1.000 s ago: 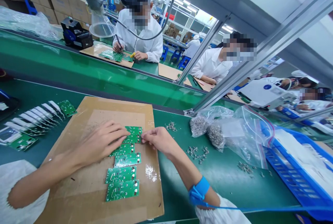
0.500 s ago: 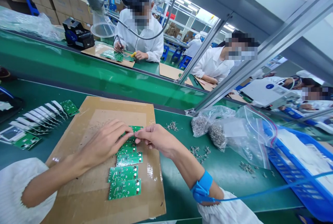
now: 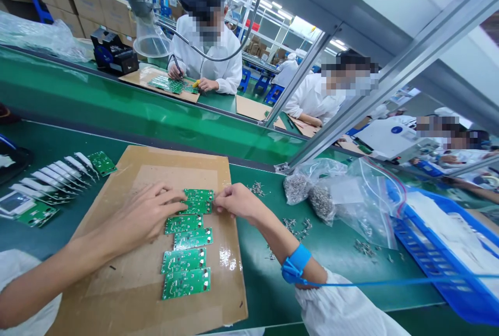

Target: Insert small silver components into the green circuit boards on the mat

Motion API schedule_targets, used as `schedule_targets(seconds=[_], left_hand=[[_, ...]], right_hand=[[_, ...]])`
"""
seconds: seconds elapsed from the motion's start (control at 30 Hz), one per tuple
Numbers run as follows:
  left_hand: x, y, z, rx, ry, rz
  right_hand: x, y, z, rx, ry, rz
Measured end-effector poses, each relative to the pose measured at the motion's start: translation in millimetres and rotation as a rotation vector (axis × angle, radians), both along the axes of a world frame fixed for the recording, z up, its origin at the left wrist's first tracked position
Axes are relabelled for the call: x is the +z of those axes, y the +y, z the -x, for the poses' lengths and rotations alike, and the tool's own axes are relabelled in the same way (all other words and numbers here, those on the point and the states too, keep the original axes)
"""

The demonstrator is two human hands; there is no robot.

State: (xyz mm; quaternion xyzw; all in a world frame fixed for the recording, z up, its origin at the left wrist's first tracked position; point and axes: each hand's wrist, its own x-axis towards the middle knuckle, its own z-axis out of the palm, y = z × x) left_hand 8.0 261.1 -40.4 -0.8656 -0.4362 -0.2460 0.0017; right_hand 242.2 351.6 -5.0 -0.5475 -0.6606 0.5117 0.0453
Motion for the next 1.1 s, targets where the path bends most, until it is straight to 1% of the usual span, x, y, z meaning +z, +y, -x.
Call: schedule_targets(seconds=[0.1,0.33,0.53,0.6,0.67,0.77,0.83,0.9,0.93,1.0,1.1], left_hand=[[-4.4,-2.7,5.8,-0.028,0.041,0.03],[-1.7,-9.4,-3.1,0.036,0.174,0.03],[-4.4,-12.1,-5.3,0.061,0.184,-0.035],[-6.6,-11.7,-4.2,0.068,0.166,-0.056],[-9.2,-10.5,-2.3,0.057,0.131,-0.09],[-13.5,-7.9,0.9,0.042,0.055,-0.137],[-16.4,-6.3,2.1,0.031,0.009,-0.13],[-18.8,-5.4,2.2,0.024,-0.022,-0.1],[-19.6,-5.2,1.9,0.023,-0.033,-0.087],[-20.9,-5.4,1.3,0.027,-0.04,-0.07],[-22.4,-6.3,1.1,0.03,-0.029,-0.051]], right_hand=[[-5.1,1.4,1.0,0.014,-0.024,-0.001],[-1.4,-0.2,7.5,0.036,-0.044,-0.005],[-6.9,1.0,11.9,0.062,-0.101,-0.045],[-4.5,0.5,14.8,0.075,-0.135,-0.063],[1.5,3.5,14.3,0.106,-0.175,-0.079],[15.7,17.2,-1.0,0.142,-0.256,-0.158],[25.0,30.1,-19.7,0.115,-0.338,-0.292],[30.2,41.4,-38.6,0.085,-0.428,-0.433],[30.8,45.3,-46.2,0.084,-0.468,-0.48],[27.7,48.4,-55.4,0.112,-0.521,-0.523],[17.9,43.7,-55.9,0.168,-0.556,-0.534]])
